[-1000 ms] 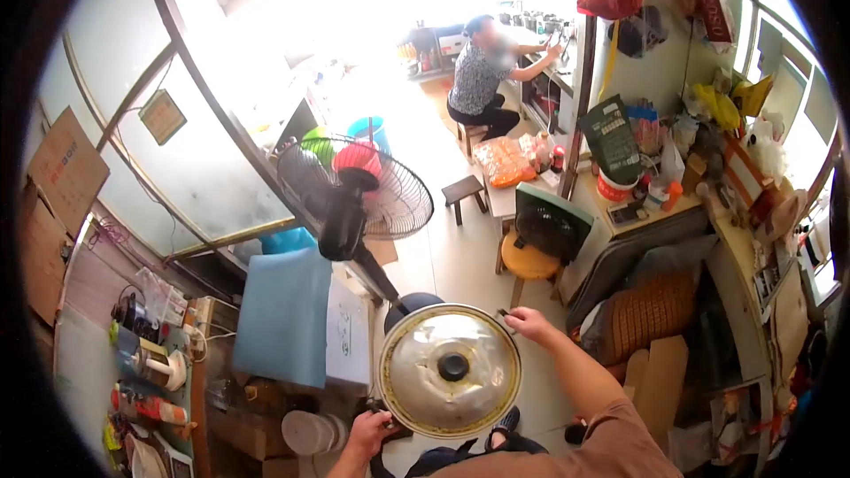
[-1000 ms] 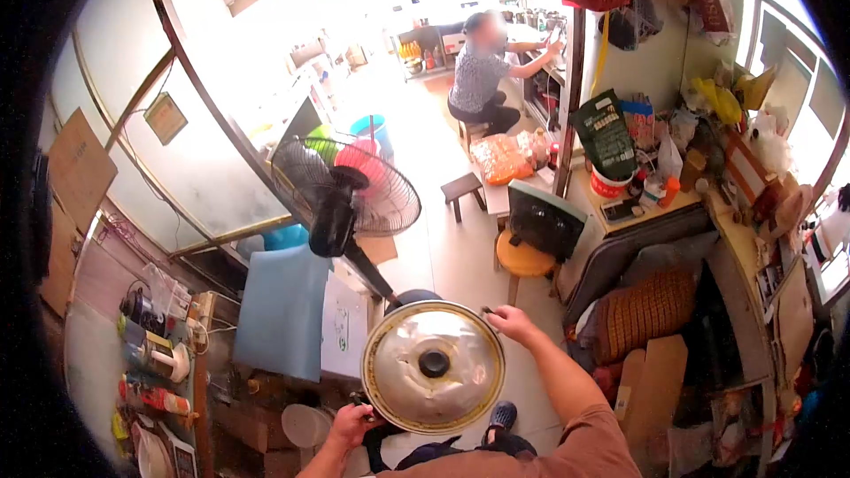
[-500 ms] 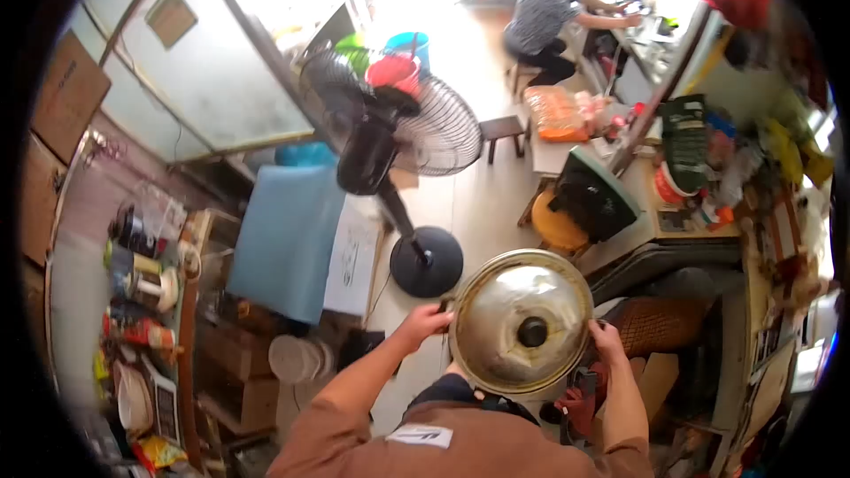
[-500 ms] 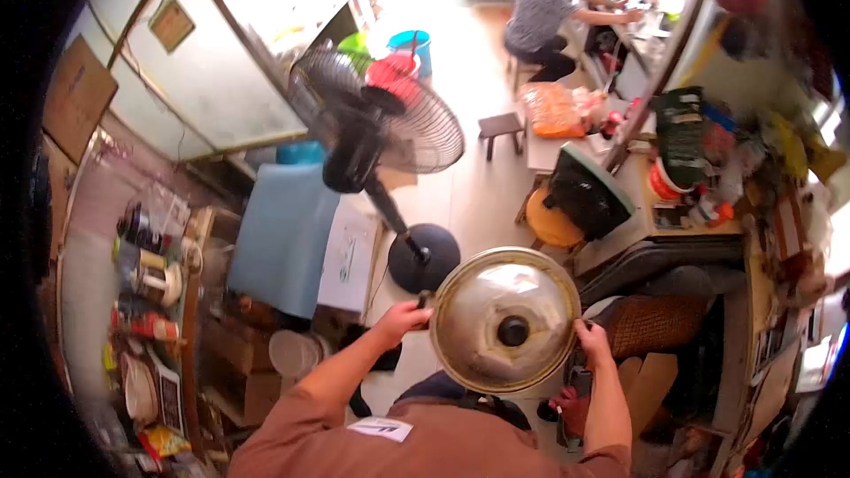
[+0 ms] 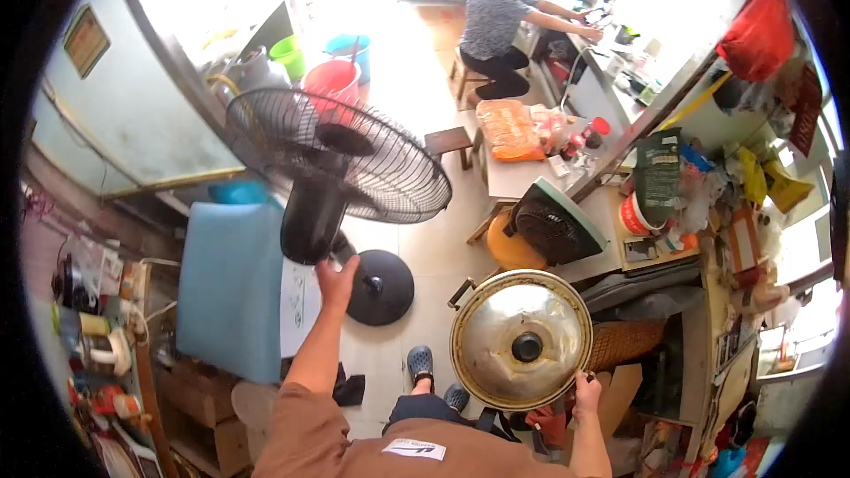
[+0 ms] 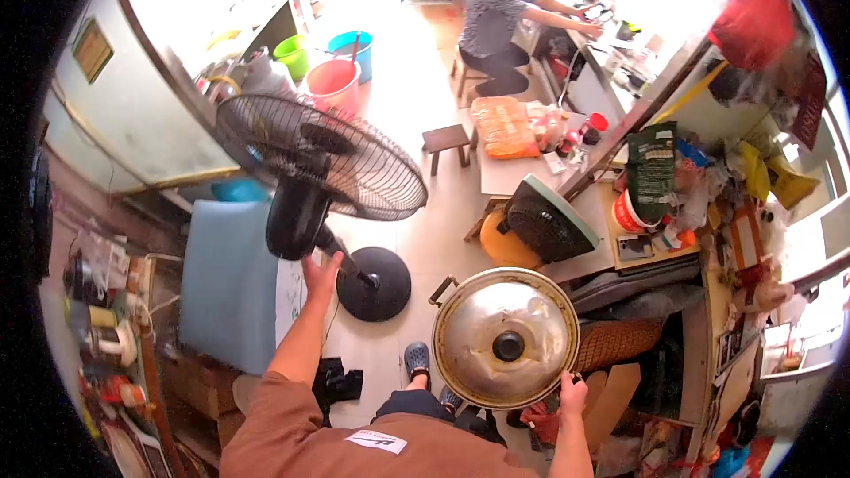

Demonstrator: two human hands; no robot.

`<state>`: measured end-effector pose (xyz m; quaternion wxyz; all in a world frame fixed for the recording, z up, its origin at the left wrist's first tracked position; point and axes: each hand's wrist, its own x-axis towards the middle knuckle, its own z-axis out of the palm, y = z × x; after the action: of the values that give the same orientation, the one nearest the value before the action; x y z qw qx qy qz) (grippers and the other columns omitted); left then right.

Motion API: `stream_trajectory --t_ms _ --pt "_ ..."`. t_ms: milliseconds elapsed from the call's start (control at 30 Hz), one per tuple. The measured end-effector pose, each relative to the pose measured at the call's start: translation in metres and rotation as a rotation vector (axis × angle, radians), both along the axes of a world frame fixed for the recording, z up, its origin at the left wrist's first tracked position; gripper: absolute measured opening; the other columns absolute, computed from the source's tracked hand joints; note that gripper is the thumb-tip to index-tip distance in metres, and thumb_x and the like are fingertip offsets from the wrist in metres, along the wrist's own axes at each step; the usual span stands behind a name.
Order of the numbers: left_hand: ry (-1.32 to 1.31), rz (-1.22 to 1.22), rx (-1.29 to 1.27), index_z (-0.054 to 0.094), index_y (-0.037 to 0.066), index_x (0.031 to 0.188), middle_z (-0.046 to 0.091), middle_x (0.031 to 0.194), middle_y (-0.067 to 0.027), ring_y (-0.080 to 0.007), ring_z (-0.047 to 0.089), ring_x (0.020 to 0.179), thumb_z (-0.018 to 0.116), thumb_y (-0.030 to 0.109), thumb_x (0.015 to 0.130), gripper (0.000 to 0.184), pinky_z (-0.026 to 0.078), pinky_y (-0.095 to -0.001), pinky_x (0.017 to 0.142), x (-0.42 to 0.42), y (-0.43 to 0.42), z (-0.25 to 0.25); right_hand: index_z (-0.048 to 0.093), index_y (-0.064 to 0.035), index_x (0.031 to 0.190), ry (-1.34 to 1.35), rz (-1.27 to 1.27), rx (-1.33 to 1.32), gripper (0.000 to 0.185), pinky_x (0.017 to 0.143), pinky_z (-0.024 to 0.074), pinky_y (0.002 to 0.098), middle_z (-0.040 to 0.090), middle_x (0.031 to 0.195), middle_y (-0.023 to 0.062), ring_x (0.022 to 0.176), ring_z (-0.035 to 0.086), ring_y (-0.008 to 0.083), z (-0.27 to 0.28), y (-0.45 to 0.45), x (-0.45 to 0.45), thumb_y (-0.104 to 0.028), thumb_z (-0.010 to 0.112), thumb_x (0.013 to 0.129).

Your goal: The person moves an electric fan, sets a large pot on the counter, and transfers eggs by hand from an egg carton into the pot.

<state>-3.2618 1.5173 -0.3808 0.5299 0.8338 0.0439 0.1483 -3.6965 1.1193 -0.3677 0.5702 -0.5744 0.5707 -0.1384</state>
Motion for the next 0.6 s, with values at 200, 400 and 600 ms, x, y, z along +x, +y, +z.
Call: stream_trajectory --t_ms 200,400,600 --pt "0.094 -0.059 -0.225 0.059 -0.001 0.111 0.057 0.119 -0.0115 -0.0246 0.05 0.111 0.073 0.031 0.075 0.05 0.034 -0.0346 0.099 0.053 -0.001 -0.015 0.058 -0.0044 0.082 -0.025 -0.117 -0.022 0.012 0.056 0.042 0.0301 0.056 0.074 0.0007 0.063 0.052 0.0114 -0.003 0.016 -0.006 -0.016 0.058 0.086" --pt "0.133 -0.046 -0.197 0.06 0.002 0.11 0.059 0.116 -0.0065 -0.0207 0.051 0.105 0.069 0.037 0.079 0.048 0.036 -0.0338 0.094 0.088 0.008 -0.07 0.06 -0.0029 0.085 -0.02 -0.173 -0.037 0.011 0.06 0.0449 0.0316 0.059 0.08 0.0025 0.069 0.055 0.0135 0.015 0.034 0.007 -0.014 0.059 0.085" --pt "0.189 -0.107 -0.081 0.056 0.0 0.119 0.051 0.129 -0.0122 -0.0255 0.043 0.122 0.063 0.04 0.083 0.054 0.028 -0.0358 0.104 0.086 0.011 -0.064 0.057 -0.0056 0.077 -0.042 -0.179 0.092 0.01 0.056 0.0439 0.0313 0.056 0.073 0.0001 0.063 0.053 0.0125 0.059 0.052 0.037 -0.013 0.058 0.084"
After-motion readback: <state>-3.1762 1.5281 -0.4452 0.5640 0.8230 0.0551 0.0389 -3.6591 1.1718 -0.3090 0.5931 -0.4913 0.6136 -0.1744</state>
